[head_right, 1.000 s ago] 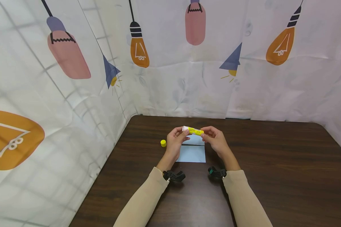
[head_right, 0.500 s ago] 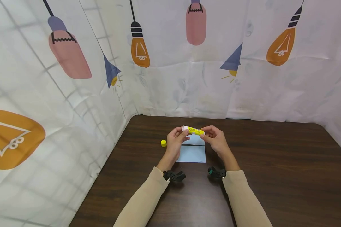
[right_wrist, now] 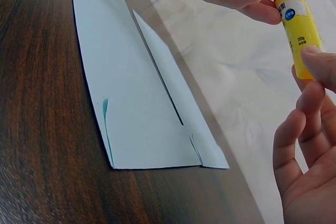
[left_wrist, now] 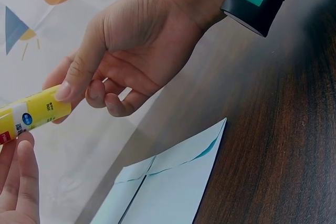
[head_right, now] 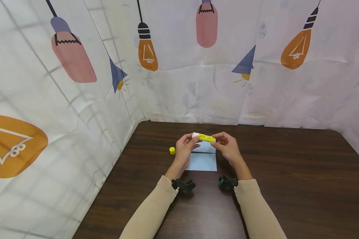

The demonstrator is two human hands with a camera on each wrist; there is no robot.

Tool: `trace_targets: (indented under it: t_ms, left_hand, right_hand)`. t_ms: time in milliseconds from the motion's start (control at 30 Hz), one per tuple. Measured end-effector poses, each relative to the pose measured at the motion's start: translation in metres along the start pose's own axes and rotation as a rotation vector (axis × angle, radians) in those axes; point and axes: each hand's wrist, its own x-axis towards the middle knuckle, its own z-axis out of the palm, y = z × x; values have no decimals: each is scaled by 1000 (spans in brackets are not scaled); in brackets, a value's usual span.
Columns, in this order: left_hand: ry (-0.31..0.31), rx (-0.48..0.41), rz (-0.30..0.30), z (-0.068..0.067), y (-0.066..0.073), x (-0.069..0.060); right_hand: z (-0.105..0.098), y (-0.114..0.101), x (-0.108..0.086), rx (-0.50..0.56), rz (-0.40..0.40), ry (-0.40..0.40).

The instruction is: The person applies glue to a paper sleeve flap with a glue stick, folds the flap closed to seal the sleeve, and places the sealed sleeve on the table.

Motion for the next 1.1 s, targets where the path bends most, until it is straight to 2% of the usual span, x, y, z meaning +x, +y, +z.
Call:
trace_targets:
  t_ms: [467, 1100]
  left_hand:
    - [-10, 4, -6, -1, 0, 0]
    - [-14, -4, -10, -1, 1, 0]
  right_hand:
    - [0, 1, -1, 26, -22, 3]
    - [-1, -1, -1, 144, 21, -94]
